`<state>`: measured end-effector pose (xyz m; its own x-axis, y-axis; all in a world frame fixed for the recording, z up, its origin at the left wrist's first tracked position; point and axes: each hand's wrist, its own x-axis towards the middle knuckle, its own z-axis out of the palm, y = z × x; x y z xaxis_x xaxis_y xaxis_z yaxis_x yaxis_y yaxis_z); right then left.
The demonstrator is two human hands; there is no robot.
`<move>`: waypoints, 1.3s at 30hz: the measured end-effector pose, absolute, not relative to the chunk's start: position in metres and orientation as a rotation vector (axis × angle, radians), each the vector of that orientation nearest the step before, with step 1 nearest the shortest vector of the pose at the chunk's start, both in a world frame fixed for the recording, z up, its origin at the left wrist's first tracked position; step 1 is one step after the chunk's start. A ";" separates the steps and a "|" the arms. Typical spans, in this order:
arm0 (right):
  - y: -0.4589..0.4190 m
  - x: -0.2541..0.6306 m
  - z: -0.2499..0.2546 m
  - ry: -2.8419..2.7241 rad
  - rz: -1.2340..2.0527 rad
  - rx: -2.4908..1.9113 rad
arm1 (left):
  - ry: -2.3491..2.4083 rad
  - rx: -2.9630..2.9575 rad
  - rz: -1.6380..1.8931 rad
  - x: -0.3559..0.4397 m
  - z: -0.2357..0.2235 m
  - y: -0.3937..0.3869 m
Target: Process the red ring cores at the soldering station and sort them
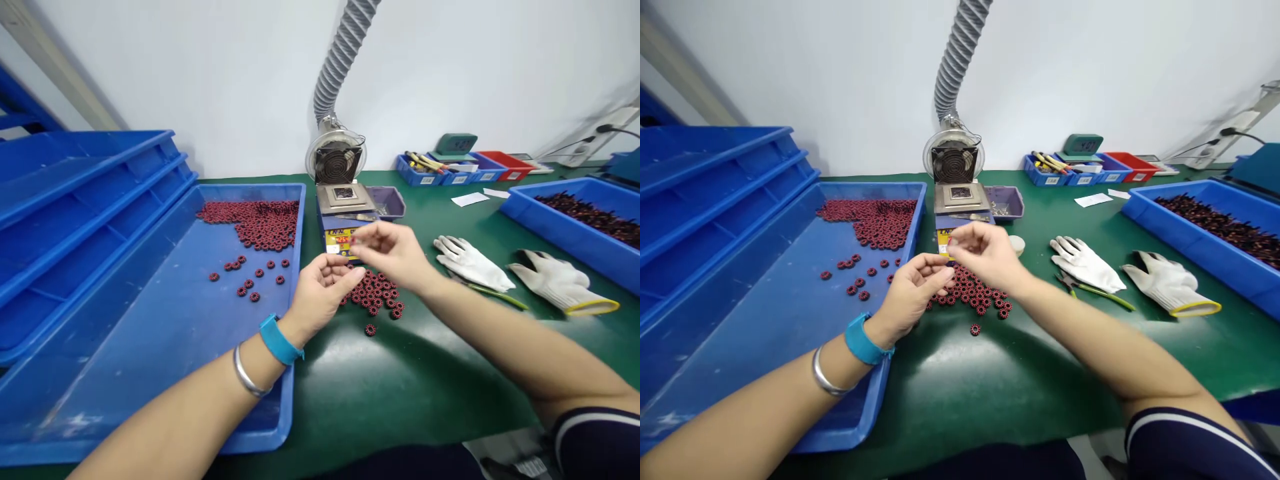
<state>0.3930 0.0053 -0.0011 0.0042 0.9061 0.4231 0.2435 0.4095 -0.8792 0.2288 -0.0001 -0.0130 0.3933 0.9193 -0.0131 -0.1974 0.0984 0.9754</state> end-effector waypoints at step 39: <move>-0.083 0.481 -0.099 -1.806 0.359 -1.552 | 1.703 2.350 0.173 0.119 -0.023 0.102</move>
